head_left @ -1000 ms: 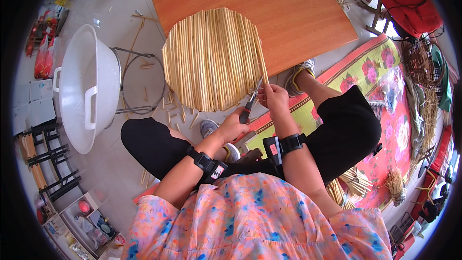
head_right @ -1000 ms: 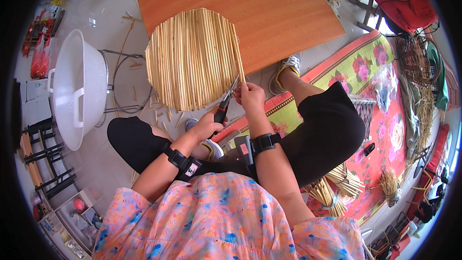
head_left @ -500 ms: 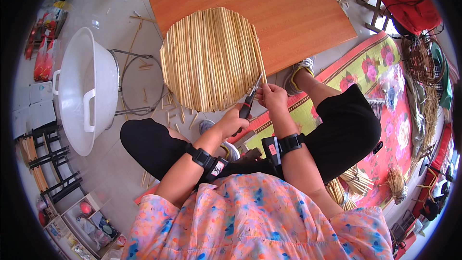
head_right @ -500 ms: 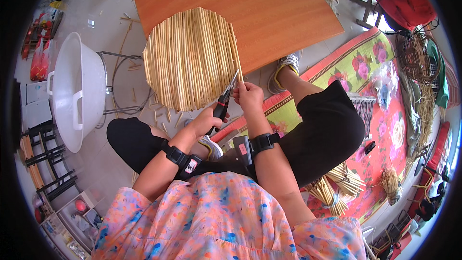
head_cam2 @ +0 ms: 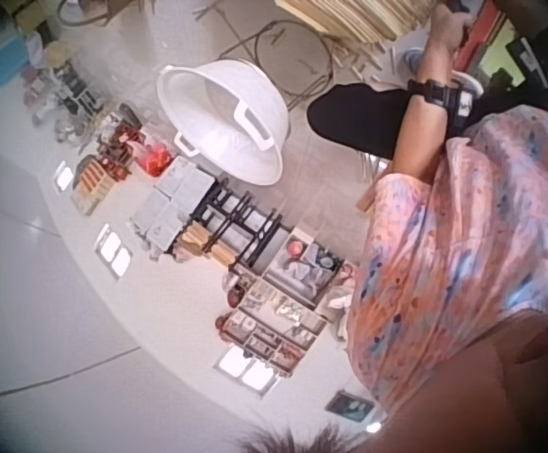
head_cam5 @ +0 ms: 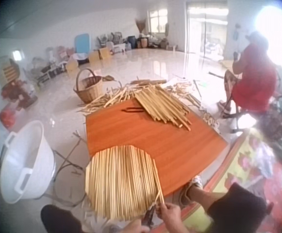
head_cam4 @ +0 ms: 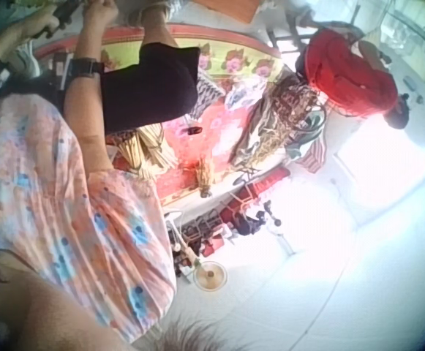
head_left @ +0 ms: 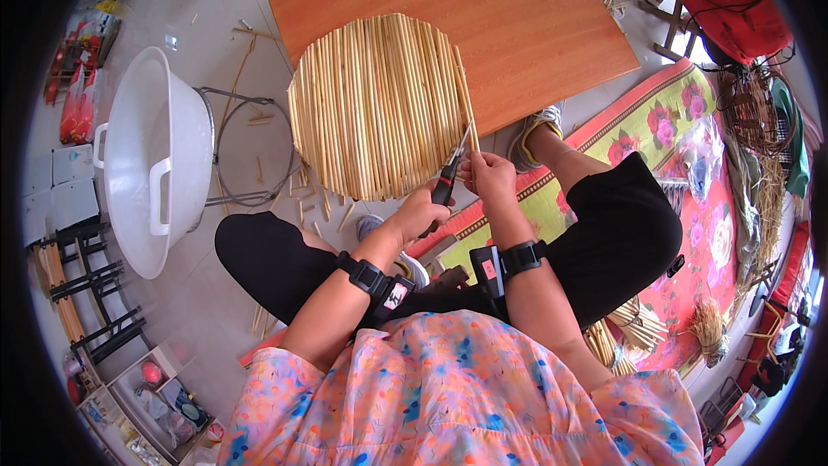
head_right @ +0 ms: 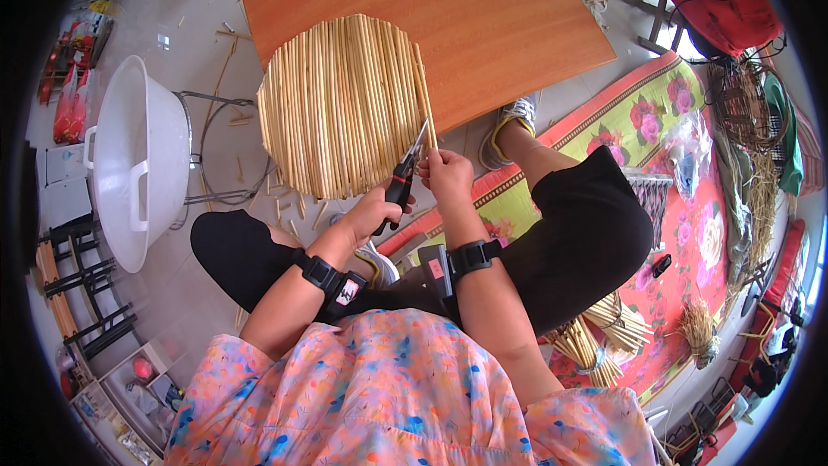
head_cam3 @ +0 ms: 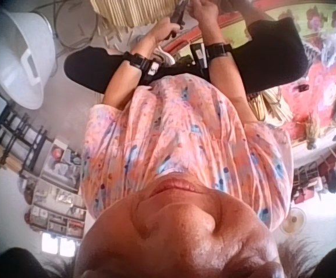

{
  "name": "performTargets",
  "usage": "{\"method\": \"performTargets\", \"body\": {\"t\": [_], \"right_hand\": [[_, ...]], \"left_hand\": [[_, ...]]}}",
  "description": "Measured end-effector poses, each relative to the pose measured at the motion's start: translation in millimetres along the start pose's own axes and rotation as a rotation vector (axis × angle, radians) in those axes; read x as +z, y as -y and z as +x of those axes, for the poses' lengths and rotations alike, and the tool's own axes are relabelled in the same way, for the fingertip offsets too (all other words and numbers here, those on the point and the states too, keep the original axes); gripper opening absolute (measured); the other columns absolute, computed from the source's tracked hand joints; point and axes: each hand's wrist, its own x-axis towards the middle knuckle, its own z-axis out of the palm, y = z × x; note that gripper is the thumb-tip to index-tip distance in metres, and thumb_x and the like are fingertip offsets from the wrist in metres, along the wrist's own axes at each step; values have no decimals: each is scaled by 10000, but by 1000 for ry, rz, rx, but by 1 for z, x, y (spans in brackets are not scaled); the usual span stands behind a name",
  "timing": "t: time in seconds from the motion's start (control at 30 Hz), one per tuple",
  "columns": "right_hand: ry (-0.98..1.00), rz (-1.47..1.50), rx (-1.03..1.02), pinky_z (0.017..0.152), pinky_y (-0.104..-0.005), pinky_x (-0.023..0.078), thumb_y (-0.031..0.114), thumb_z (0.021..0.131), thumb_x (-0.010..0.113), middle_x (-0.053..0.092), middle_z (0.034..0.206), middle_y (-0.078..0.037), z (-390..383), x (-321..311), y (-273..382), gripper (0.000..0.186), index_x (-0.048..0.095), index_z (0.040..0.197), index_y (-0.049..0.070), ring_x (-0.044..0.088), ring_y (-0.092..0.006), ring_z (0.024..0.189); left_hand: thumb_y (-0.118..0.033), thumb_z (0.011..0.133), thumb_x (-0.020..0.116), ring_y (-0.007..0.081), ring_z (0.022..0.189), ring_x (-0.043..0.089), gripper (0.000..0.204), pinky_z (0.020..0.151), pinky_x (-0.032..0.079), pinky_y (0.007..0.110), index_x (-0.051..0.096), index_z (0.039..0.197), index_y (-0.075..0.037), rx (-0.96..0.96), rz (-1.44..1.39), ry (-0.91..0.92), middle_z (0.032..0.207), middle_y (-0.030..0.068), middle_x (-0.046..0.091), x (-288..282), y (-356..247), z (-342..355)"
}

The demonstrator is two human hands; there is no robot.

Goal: The person trims thin wooden rods using shears and ties them together with string to form a circular mat, then uses scissors to cut the string.

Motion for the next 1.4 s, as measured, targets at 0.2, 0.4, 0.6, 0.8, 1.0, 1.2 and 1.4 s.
{"method": "performTargets", "body": {"t": [0.2,0.4,0.6,0.8,1.0,1.2,1.4], "right_hand": [[-27,-38,-15,487,-232,485,181,901,570,635,704,-42,0,0,0,218,653,904,-20,594,-103,563],[-24,-42,-19,474,-227,481,183,894,583,623,681,-36,3,-1,-3,218,656,888,-23,571,-97,535],[-1,-6,-17,456,-230,475,169,888,591,614,653,-34,6,-4,-8,214,663,887,-33,560,-96,510],[0,22,-36,451,-228,471,158,898,578,609,656,-38,5,-4,-7,213,656,887,-39,553,-97,509],[19,68,-37,449,-227,469,159,900,578,607,659,-42,5,-4,-5,216,651,886,-43,547,-95,506],[6,84,-46,441,-222,455,159,898,580,599,646,-40,2,-4,-1,219,647,883,-49,531,-89,492],[40,3,-66,437,-210,435,181,912,564,581,670,-29,2,-6,1,223,631,920,-32,508,-78,502]], "left_hand": [[-38,578,512,183,807,539,533,688,432,275,486,1110,-9,27,16,1,897,93,562,-1,1,2],[-34,604,529,164,717,532,459,620,438,271,513,1062,-11,51,45,-32,831,74,559,-2,3,2],[2,608,523,148,648,513,424,586,429,260,515,1032,-7,48,-18,-51,755,48,541,0,5,2],[10,619,524,141,605,505,399,555,415,258,517,1018,2,60,-74,-25,703,43,530,-1,4,1],[30,636,518,144,527,492,363,509,405,260,516,998,8,25,-67,-47,686,52,528,-6,4,0],[20,640,519,171,587,543,388,539,425,265,510,1028,11,23,6,-39,743,75,562,-3,0,-2],[-35,597,515,189,808,560,503,645,441,285,486,1097,4,-16,23,22,910,96,569,-6,-2,-6]]}}
